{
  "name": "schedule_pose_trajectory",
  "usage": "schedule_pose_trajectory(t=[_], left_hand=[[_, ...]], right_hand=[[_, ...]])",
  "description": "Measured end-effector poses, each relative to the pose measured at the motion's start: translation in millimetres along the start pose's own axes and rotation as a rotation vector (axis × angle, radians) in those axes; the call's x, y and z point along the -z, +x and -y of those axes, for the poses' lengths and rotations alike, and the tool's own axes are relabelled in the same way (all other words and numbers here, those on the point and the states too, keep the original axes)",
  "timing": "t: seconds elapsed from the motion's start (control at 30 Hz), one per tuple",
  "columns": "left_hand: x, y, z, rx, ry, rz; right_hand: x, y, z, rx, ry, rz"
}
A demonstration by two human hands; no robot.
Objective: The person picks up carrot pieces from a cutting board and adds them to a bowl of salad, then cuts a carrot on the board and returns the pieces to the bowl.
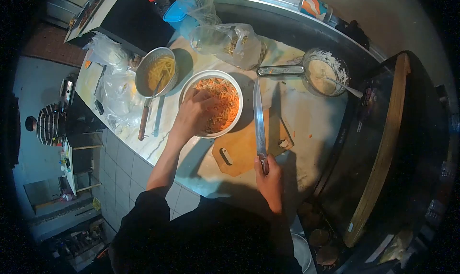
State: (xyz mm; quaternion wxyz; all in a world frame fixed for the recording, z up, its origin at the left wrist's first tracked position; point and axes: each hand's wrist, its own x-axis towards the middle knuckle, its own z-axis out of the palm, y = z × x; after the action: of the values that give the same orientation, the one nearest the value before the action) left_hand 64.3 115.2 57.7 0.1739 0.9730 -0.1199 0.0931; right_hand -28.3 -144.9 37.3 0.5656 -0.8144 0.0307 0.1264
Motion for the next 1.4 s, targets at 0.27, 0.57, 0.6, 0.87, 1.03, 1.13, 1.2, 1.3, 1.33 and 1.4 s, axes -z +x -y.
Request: schedule_pose_trajectory(t=[0.27,0.57,0.6,0.87,1.03,1.13,1.2,1.3,1.33,1.4], left_hand=[[0.7,0.9,0.5,-0.084,0.059,0.149],[-3.4,1.4,11.6,-0.108,0.007,0.117],[2.4,3.2,11.1,-0.11,0.007,0.113],[43.5,3.9,13.1,0.145,-0.152,0.281],[27.2,-1.3,9.3,0.014,-0.106,0.139],[10.8,-3.0,2.9,-0.038,-0.057,0.15],[-0.6,-3.8,3.6,0.023,-0.026,0.118],[0.0,-2.8,11.3,-0.014,-0.024,0.113],[2.2,-1.6,13.6,-0.03,-0.05,0.124],[9.9,2.5,17.6,0.008,-0.168,0.121]], right_hand=[[4.5,1.8,4.2,0.065,-0.043,-0.026],[0.6,-6.6,6.8,0.04,-0.03,-0.009],[0.9,-6.9,7.1,0.037,-0.019,-0.007],[1.7,-6.6,8.8,0.033,-0.038,-0.005],[0.0,-7.2,9.1,0.048,-0.051,-0.017],[-0.8,-7.5,6.4,0.043,-0.025,-0.015],[-0.6,-8.2,5.3,0.048,-0.05,-0.005],[-1.9,-8.6,0.0,0.066,-0.069,-0.028],[-1.6,-8.9,0.9,0.067,-0.068,-0.028],[-1.2,-9.8,3.4,0.055,-0.056,-0.026]])
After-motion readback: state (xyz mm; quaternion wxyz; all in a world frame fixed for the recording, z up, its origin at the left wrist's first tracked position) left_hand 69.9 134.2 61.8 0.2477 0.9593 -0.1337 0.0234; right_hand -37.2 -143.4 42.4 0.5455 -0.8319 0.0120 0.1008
